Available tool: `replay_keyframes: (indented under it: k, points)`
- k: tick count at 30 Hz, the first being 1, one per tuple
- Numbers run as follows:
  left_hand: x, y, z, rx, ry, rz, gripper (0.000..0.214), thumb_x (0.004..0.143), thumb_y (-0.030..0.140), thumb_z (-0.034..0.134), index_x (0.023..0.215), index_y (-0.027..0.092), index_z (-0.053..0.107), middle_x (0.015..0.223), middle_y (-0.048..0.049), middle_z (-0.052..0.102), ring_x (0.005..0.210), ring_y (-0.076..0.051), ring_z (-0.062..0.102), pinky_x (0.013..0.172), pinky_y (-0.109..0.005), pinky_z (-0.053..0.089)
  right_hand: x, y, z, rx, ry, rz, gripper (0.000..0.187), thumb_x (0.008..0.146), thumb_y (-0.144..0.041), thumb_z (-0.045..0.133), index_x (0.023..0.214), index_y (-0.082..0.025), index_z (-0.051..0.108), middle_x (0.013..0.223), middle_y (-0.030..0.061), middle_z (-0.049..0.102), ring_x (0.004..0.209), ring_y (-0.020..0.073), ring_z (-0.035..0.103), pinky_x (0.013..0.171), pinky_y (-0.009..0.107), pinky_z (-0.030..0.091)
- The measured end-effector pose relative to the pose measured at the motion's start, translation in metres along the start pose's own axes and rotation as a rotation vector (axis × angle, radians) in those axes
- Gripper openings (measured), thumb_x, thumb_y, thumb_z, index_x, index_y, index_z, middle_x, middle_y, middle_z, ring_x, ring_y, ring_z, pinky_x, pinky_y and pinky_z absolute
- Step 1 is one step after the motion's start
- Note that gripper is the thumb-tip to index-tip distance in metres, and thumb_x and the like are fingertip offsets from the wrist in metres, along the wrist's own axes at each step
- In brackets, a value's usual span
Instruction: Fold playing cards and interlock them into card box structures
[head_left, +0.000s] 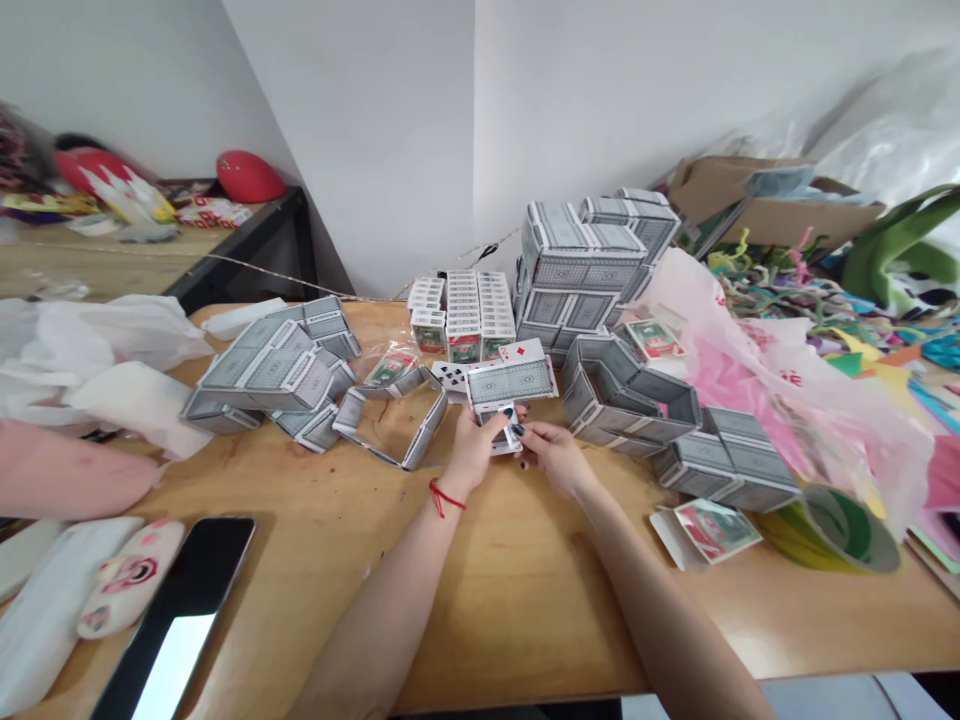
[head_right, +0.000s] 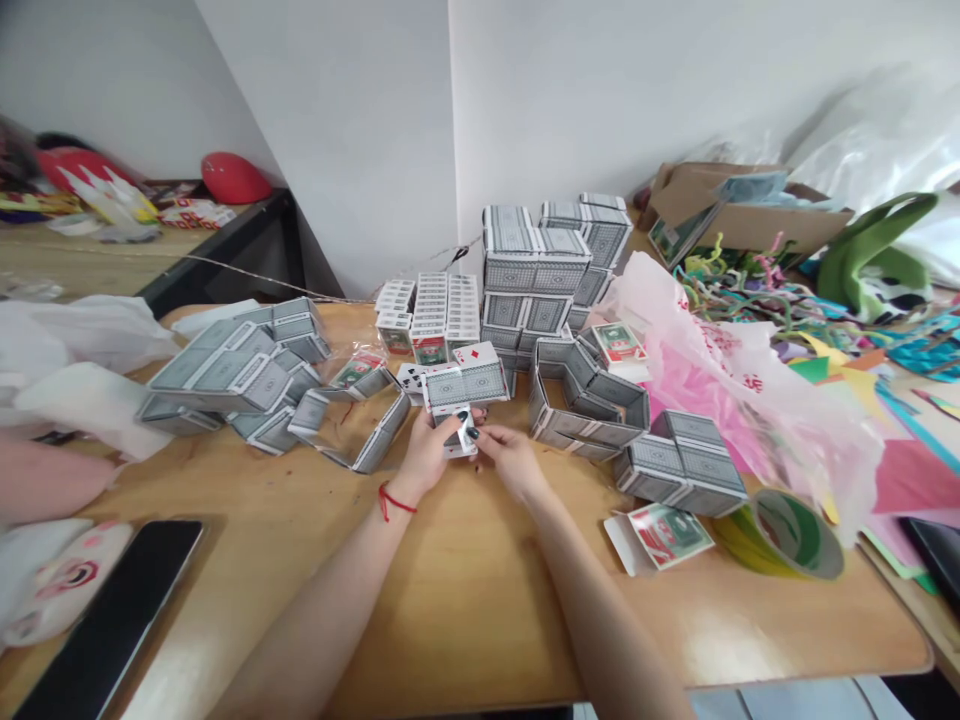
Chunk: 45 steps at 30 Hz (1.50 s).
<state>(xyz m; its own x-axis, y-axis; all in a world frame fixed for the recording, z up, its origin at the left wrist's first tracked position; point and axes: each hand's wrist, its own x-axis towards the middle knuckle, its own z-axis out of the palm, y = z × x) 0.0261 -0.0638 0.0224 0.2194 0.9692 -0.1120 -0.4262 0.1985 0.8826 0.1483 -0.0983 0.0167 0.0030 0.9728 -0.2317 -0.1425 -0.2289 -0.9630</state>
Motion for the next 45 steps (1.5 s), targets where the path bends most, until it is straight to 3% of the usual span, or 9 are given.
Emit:
replay_keyframes:
  k: [7, 16, 21, 27, 33, 41, 45]
  points:
    - [-0.003, 0.0, 0.002, 0.101, 0.039, 0.051, 0.041, 0.06, 0.018, 0.07, 0.096, 0.016, 0.051, 0.093, -0.0065, 0.067, 0.082, -0.017, 0.064, 0.078, -0.034, 0.049, -0.001, 0.005, 0.011, -0.09, 0.109, -0.083, 0.03, 0.067, -0.045, 0.061, 0.057, -0.019, 0.05, 0.043, -0.0048, 0.046, 0.039, 0.0091, 0.039, 0.042, 0.022, 0.031]
    - [0.001, -0.008, 0.002, 0.196, 0.097, 0.1, 0.04, 0.058, 0.019, 0.072, 0.095, 0.016, 0.056, 0.096, -0.0059, 0.067, 0.083, -0.017, 0.062, 0.076, -0.031, 0.048, -0.001, 0.015, 0.015, -0.273, 0.242, -0.185, 0.02, 0.07, -0.033, 0.052, 0.057, -0.02, 0.045, 0.047, -0.0043, 0.043, 0.045, 0.0105, 0.038, 0.045, 0.023, 0.028]
    - [0.001, -0.005, 0.005, 0.134, 0.097, 0.078, 0.032, 0.055, 0.017, 0.073, 0.084, 0.015, 0.06, 0.096, -0.0067, 0.068, 0.089, -0.021, 0.063, 0.079, -0.034, 0.048, -0.003, 0.012, 0.019, -0.318, 0.297, -0.241, 0.017, 0.07, -0.029, 0.049, 0.056, -0.02, 0.044, 0.05, -0.003, 0.044, 0.048, 0.0111, 0.038, 0.047, 0.023, 0.03]
    - [0.002, -0.003, 0.01, 0.042, 0.113, 0.081, 0.036, 0.053, 0.019, 0.074, 0.087, 0.014, 0.064, 0.093, -0.0064, 0.069, 0.088, -0.022, 0.063, 0.082, -0.036, 0.048, -0.006, 0.007, 0.025, -0.393, 0.346, -0.29, 0.014, 0.07, -0.025, 0.046, 0.057, -0.02, 0.045, 0.055, -0.0008, 0.048, 0.053, 0.0127, 0.041, 0.051, 0.024, 0.033]
    - [0.004, -0.004, 0.007, 0.038, 0.139, 0.046, 0.036, 0.059, 0.025, 0.071, 0.091, 0.013, 0.061, 0.087, -0.007, 0.069, 0.081, -0.022, 0.064, 0.076, -0.036, 0.049, -0.002, 0.009, 0.018, -0.304, 0.255, -0.254, 0.021, 0.071, -0.032, 0.052, 0.056, -0.02, 0.045, 0.048, -0.0036, 0.043, 0.047, 0.0104, 0.038, 0.047, 0.023, 0.03]
    - [0.002, -0.001, 0.001, 0.3, 0.024, 0.191, 0.033, 0.068, 0.025, 0.067, 0.099, 0.018, 0.057, 0.106, -0.0083, 0.064, 0.102, -0.02, 0.057, 0.092, -0.034, 0.04, 0.0, 0.0, -0.003, -0.242, 0.211, -0.213, 0.03, 0.07, -0.043, 0.059, 0.054, -0.019, 0.048, 0.045, -0.0045, 0.042, 0.043, 0.01, 0.038, 0.044, 0.023, 0.03]
    - [0.001, -0.002, 0.002, 0.277, -0.095, 0.158, 0.035, 0.069, 0.024, 0.066, 0.102, 0.019, 0.057, 0.11, -0.0074, 0.062, 0.108, -0.02, 0.054, 0.096, -0.034, 0.038, 0.001, -0.003, -0.005, -0.173, 0.132, -0.198, 0.032, 0.072, -0.046, 0.055, 0.055, -0.02, 0.047, 0.046, -0.0048, 0.039, 0.044, 0.0101, 0.036, 0.044, 0.023, 0.028]
